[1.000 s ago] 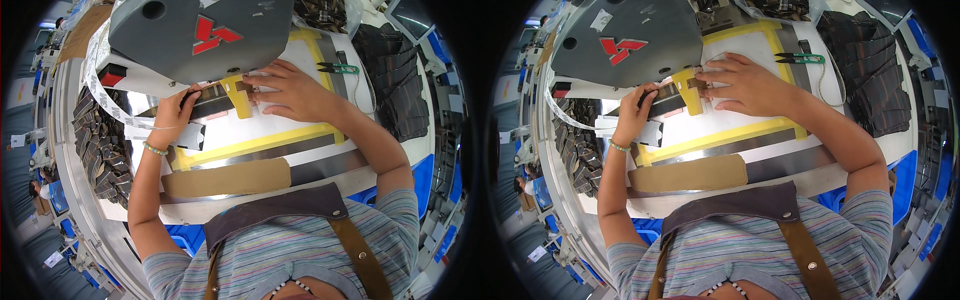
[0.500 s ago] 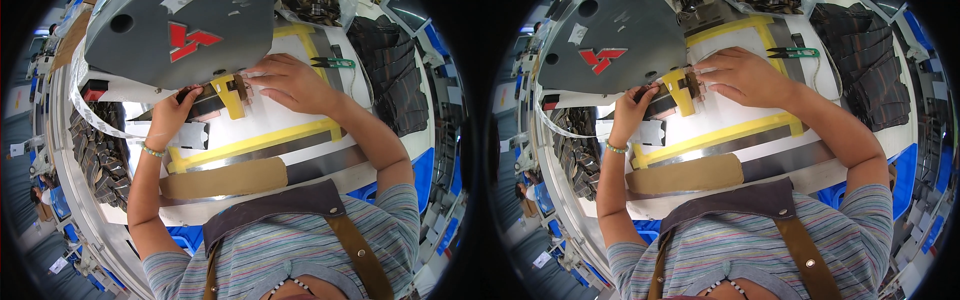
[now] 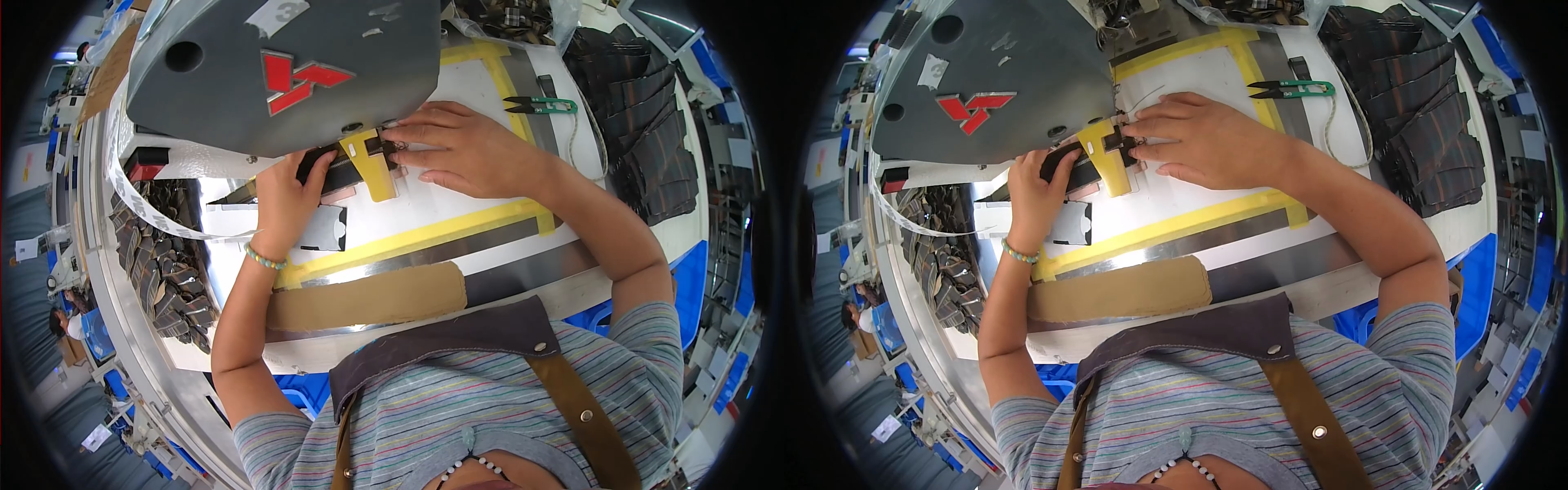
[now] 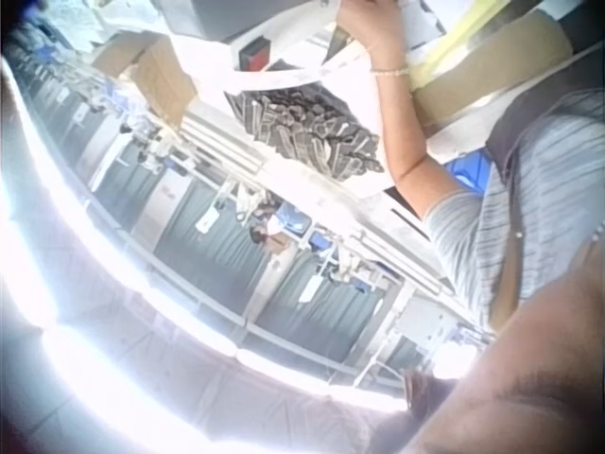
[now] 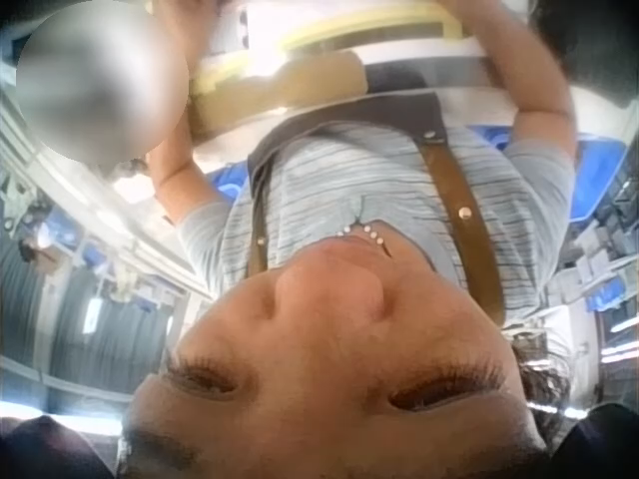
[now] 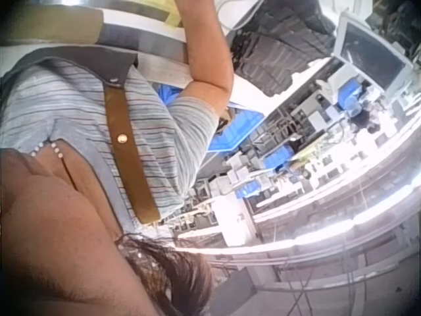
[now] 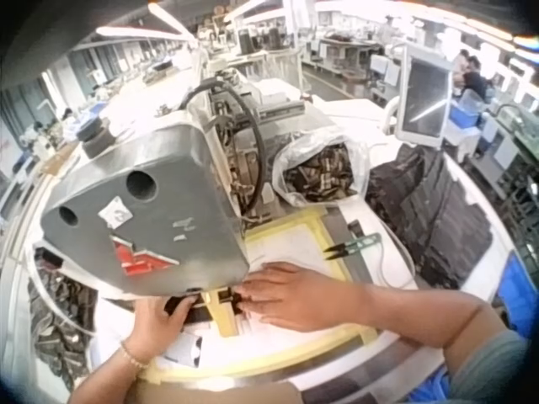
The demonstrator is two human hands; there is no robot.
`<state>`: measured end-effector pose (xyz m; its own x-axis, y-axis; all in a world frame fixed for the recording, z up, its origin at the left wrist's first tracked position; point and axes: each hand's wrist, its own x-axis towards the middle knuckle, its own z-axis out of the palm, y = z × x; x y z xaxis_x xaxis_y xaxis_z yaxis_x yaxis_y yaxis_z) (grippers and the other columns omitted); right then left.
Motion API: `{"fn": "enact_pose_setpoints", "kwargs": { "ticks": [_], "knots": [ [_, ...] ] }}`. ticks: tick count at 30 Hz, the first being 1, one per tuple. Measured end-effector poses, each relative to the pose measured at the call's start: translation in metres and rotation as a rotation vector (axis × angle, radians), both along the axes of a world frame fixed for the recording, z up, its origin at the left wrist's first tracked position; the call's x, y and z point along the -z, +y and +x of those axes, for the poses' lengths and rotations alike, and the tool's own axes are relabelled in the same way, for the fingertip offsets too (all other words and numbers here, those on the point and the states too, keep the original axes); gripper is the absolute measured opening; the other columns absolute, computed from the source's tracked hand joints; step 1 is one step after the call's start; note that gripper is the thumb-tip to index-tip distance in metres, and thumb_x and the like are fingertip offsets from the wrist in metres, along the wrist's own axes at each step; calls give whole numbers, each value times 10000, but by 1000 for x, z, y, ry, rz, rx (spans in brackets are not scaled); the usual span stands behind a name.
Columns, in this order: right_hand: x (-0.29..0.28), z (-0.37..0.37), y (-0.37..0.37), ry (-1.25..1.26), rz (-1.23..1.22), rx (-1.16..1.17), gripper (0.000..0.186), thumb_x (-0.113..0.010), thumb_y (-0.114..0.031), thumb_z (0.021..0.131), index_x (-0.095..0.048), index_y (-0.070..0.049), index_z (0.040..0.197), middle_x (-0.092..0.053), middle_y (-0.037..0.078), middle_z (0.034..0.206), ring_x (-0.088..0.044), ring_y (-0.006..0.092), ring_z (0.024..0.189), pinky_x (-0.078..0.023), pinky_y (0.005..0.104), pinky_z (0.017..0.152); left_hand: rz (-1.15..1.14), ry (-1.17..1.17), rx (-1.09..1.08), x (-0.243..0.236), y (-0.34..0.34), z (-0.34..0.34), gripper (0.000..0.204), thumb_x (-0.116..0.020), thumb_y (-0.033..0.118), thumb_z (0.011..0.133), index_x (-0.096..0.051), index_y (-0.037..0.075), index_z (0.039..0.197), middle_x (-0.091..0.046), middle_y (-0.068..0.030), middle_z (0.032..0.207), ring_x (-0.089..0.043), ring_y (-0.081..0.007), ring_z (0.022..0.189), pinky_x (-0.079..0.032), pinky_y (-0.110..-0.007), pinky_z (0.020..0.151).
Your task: Sewing strips of checkered fabric using an industrial sewing machine.
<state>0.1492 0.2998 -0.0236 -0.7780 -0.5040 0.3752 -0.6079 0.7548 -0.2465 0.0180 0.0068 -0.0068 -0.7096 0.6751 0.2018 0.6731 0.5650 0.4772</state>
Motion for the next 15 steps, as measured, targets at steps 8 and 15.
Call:
{"fn": "enact_pose_setpoints", "kwargs": {
  "ticks": [8, 15],
  "knots": [
    [1, 1, 1, 11, 43, 18, 367, -727, -303, 1028, -738, -152, 1362, -630, 52, 1558, -554, 234, 1458, -399, 468, 1271, -101, 365, 266, -11, -18, 37, 423, -817, 156, 915, -748, -25, 1291, -723, -163, 1411, -674, -376, 1270, -565, -454, 1054],
    [-2, 2, 2, -13, 37, 14, 375, -726, -302, 1028, -736, -141, 1367, -641, 56, 1537, -563, 237, 1446, -395, 466, 1276, -114, 245, 245, -12, -21, 40, 480, -783, 103, 935, -719, -17, 1395, -679, -155, 1520, -631, -388, 1385, -509, -470, 1168]
  ]
}}
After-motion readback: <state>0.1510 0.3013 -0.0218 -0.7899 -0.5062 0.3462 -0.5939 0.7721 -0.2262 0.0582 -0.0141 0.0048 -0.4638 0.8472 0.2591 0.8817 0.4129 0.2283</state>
